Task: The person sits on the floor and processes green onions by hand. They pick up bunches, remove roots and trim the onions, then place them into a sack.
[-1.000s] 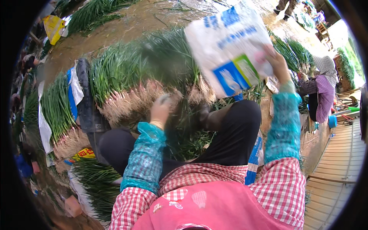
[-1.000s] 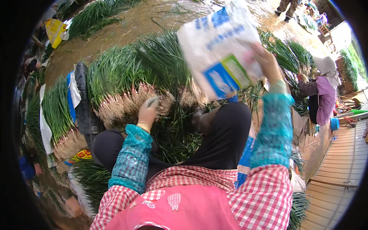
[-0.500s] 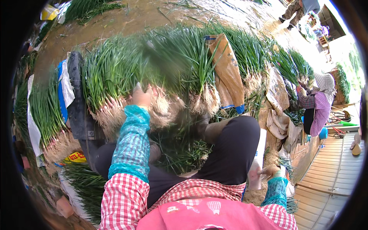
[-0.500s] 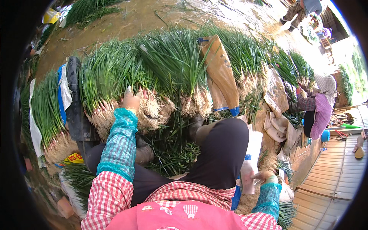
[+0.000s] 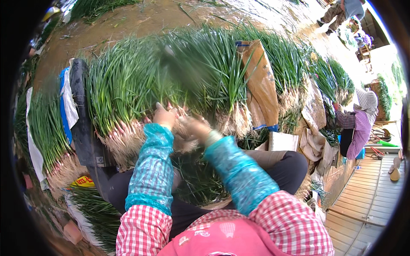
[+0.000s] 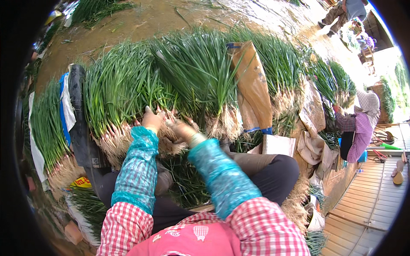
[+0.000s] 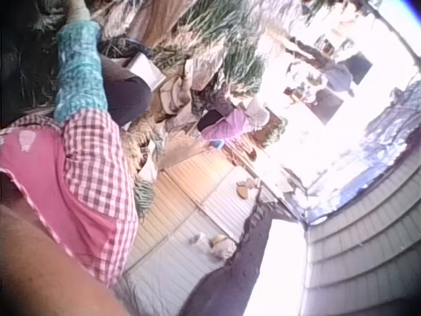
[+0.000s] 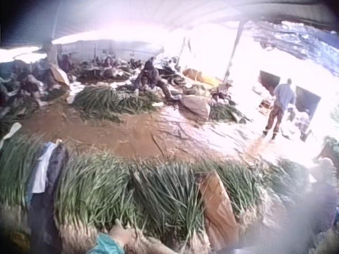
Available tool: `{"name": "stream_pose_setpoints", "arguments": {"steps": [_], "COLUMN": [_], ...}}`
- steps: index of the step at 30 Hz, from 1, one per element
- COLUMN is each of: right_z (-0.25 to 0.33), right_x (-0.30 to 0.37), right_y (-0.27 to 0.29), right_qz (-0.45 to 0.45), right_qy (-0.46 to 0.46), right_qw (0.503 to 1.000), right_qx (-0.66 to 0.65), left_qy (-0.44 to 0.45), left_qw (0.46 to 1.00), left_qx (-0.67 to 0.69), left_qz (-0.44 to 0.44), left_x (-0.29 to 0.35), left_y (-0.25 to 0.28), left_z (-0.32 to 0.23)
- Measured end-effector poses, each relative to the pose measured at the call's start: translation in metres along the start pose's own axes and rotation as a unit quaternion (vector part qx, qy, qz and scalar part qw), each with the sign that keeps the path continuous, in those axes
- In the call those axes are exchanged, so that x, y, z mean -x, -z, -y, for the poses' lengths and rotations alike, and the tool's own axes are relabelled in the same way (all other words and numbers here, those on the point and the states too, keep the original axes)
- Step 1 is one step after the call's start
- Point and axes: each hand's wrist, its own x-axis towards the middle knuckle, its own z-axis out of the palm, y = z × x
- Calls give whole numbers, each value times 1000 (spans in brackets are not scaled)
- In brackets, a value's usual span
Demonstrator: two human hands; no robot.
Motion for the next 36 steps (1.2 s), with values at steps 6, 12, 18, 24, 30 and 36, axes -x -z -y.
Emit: {"name": "stream_pose_setpoints", "arguments": {"steps": [6, 12, 18, 24, 30, 36], "right_z": [6, -16, -69, -74, -31, -40], "right_x": [33, 86, 64, 50, 81, 39], "right_y": [-3, 77, 98, 114, 79, 21], "right_qz": [-125, -213, -324, -368, -418, -25], "right_qy": [200, 347, 362, 273, 386, 99], "right_qw": [972, 850, 858, 848, 737, 995], "right_qx": [-2, 334, 164, 267, 364, 20], "left_qy": [-101, -75, 100, 81, 129, 156], "left_qw": [930, 844, 703, 735, 730, 754], "left_qx": [352, 530, 700, 664, 671, 637], "left_qz": [11, 37, -71, -112, -30, 38], "left_x": [39, 109, 89, 120, 126, 149], "left_y": [-2, -37, -30, 7, 13, 30], "left_z": [-17, -49, 32, 50, 70, 52]}}
